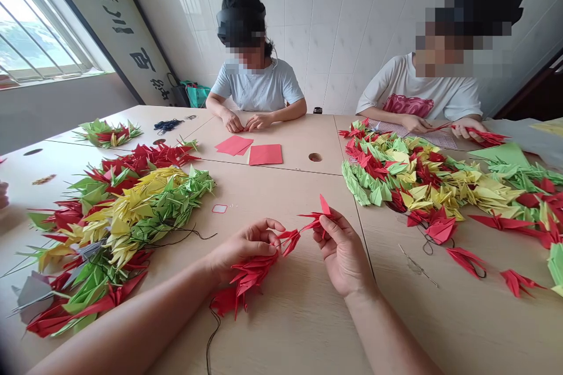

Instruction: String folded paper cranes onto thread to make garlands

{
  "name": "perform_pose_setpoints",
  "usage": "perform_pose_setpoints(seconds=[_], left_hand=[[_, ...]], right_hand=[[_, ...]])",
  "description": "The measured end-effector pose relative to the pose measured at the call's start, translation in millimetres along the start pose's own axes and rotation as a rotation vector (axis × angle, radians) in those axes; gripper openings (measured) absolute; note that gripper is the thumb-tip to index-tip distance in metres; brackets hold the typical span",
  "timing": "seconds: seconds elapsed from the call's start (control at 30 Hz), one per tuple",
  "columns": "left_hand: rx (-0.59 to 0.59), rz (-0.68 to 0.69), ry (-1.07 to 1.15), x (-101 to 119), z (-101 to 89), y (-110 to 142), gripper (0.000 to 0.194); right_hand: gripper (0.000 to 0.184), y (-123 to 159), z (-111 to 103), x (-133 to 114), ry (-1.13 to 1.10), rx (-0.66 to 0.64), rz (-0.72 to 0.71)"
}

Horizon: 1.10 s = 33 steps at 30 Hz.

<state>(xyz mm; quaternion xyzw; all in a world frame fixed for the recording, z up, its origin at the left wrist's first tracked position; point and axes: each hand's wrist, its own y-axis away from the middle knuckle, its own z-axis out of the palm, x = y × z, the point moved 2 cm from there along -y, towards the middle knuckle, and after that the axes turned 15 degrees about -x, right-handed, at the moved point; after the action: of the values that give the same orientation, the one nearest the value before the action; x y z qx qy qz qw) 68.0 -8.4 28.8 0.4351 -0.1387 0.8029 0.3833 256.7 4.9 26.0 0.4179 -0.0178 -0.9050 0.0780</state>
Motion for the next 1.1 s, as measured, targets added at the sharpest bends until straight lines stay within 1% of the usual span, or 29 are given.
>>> perform_pose_setpoints(seconds=[0.07, 0.13, 0.27, 0.33, 0.4, 0.47, 0.53, 0.7, 0.8, 0.93, 1.1], left_hand=[[-0.016, 0.005, 0.013, -0.7, -2.1, -0.4, 0.036], [-0.034, 0.006, 0.021, -1.2, -2.7, -0.8, 0.035], [-0.038, 0.018, 0.050, -2.9, -2.5, -1.2, 0.034], [-0.023, 0.036, 0.061, -3.8, -2.4, -1.4, 0.034], [-0.005, 0.048, 0.053, -4.5, -2.0, -1.6, 0.033], [0.004, 0.051, 0.036, -4.7, -1.1, -1.7, 0.033], [0.005, 0.050, 0.020, -4.4, -0.3, -1.6, 0.032], [-0.002, 0.026, -0.009, -3.4, -1.6, -0.7, 0.032], [-0.016, 0.011, 0.001, -3.0, -2.7, -0.4, 0.033], [-0.018, 0.006, 0.041, -0.8, 0.0, -0.1, 0.030], [0.040, -0.052, 0.119, 0.9, 3.6, -0.1, 0.024]], right_hand=[[0.021, 0.0, -0.3, -0.3, 0.013, -0.005, -0.004], [0.022, 1.0, 1.6, 0.2, 0.043, -0.049, 0.013], [0.024, 6.9, 10.7, 4.8, 0.140, -0.222, 0.096], [0.034, 10.9, 15.0, 9.0, 0.175, -0.294, 0.163], [0.049, 14.3, 17.5, 13.1, 0.195, -0.329, 0.219], [0.060, 16.1, 18.0, 15.9, 0.222, -0.320, 0.241], [0.063, 15.8, 16.9, 16.9, 0.239, -0.283, 0.243], [0.058, 9.1, 9.9, 14.5, 0.164, -0.132, 0.194], [0.058, 5.6, 6.6, 13.3, 0.123, -0.075, 0.150], [0.055, 3.7, 4.1, 12.6, 0.111, -0.054, 0.103], [0.044, 2.9, 1.6, 8.2, 0.125, -0.053, 0.040]])
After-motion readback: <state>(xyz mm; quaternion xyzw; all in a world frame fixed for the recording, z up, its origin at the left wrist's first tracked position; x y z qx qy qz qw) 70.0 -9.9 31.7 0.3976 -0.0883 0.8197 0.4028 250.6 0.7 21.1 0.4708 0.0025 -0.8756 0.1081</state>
